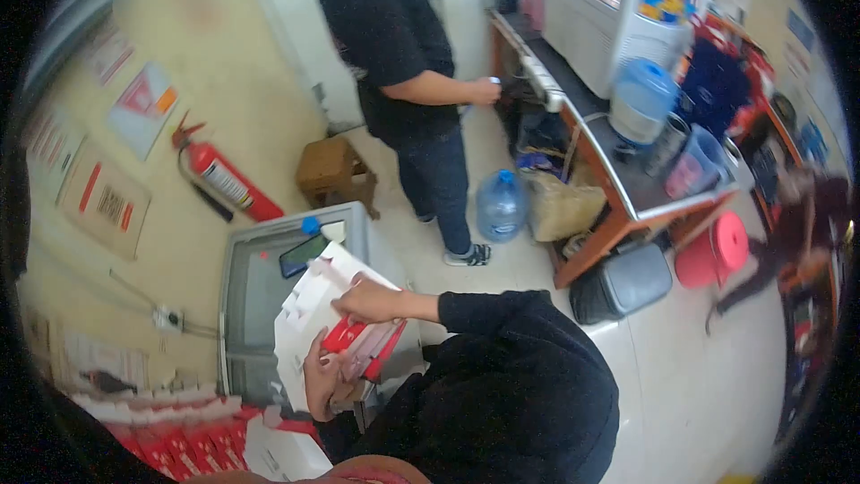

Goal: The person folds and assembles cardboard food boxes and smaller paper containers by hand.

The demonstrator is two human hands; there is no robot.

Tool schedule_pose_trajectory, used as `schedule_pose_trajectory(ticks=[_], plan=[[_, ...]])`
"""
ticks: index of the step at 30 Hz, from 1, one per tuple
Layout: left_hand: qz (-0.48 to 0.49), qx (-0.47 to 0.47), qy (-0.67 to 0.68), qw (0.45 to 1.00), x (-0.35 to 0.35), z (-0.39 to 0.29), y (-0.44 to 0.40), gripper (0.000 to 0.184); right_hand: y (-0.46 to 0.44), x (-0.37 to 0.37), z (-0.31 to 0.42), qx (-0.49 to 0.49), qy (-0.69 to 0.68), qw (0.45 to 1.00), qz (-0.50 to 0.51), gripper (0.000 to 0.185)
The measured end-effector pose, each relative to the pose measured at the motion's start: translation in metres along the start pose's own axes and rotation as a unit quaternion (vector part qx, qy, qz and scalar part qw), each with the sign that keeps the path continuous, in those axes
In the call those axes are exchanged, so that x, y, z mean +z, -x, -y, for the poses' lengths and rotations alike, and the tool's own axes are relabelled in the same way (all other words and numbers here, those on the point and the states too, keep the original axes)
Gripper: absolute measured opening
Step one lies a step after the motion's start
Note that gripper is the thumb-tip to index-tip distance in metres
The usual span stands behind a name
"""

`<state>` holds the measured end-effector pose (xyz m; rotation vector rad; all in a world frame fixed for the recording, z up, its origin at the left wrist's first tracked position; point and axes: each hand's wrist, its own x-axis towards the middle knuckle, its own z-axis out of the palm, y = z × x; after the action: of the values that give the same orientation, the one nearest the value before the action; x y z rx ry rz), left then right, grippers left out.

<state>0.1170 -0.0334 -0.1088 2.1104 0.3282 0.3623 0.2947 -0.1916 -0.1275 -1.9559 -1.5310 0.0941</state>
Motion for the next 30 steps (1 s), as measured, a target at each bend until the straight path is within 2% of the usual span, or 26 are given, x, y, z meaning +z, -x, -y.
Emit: schedule_pose_trajectory(ticks=[2,3,4,5,8,9,10,12,13,14,16,19,21,22,23,26,27,30], plan=[[-0.047,-0.012,-0.048,0.998,-0.01,0.011,0.014,0.017,-0.004,-0.021,0.008,0.057,-0.041,0.997,0.011,0.018],[-0.062,-0.03,-0.052,0.996,-0.022,0.039,0.021,0.017,-0.007,-0.028,0.011,0.091,-0.057,0.994,0.013,0.018],[-0.075,-0.047,-0.058,0.994,-0.03,0.042,0.024,0.018,-0.01,-0.028,0.009,0.076,-0.055,0.996,0.012,0.02],[-0.117,-0.104,-0.019,0.987,-0.031,0.041,0.029,0.017,-0.013,-0.027,0.009,0.062,-0.056,0.996,0.01,0.021],[-0.113,-0.084,-0.202,0.969,-0.038,0.048,0.023,0.019,-0.023,-0.018,0.015,0.038,-0.046,0.998,0.0,0.021],[-0.126,-0.079,-0.218,0.965,-0.034,0.038,0.019,0.02,-0.027,-0.015,0.018,0.028,-0.045,0.999,0.006,0.021],[-0.138,-0.084,-0.238,0.958,-0.034,0.022,0.012,0.021,-0.033,-0.011,0.022,0.059,-0.076,0.995,0.005,0.018],[-0.158,-0.044,-0.31,0.937,-0.031,-0.02,-0.002,0.022,-0.044,0.0,0.023,0.027,-0.094,0.995,-0.01,0.019],[-0.178,0.04,-0.364,0.913,-0.029,-0.017,-0.007,0.018,-0.048,-0.007,0.034,0.012,-0.101,0.995,-0.023,0.018],[-0.185,0.081,-0.371,0.906,-0.033,-0.03,-0.013,0.013,-0.051,-0.014,0.037,-0.019,-0.132,0.991,-0.017,0.015],[-0.159,0.053,-0.32,0.932,-0.047,-0.04,-0.018,0.009,-0.055,-0.027,0.04,-0.047,-0.172,0.984,-0.018,0.01],[-0.095,0.176,-0.342,0.918,-0.044,-0.036,-0.032,0.01,-0.054,-0.026,0.046,-0.036,-0.153,0.987,-0.016,0.008],[-0.106,0.161,-0.387,0.902,-0.037,-0.038,-0.033,0.012,-0.053,-0.022,0.047,-0.05,-0.135,0.989,-0.016,0.009],[-0.109,0.155,-0.41,0.892,-0.038,-0.038,-0.035,0.013,-0.053,-0.021,0.045,-0.025,-0.146,0.989,-0.026,0.011],[-0.083,0.112,-0.404,0.904,-0.04,-0.041,-0.032,0.016,-0.053,-0.022,0.044,0.001,-0.158,0.987,-0.036,0.013],[-0.167,0.105,-0.374,0.906,-0.013,-0.062,-0.018,0.042,-0.054,-0.015,0.049,0.047,-0.238,0.968,-0.07,0.02],[-0.135,0.113,-0.374,0.911,-0.004,-0.056,-0.015,0.061,-0.053,-0.012,0.051,0.057,-0.272,0.957,-0.082,0.023],[-0.219,0.119,-0.32,0.914,0.014,-0.009,-0.008,0.059,-0.048,0.0,0.052,0.021,-0.211,0.954,-0.213,0.032]])
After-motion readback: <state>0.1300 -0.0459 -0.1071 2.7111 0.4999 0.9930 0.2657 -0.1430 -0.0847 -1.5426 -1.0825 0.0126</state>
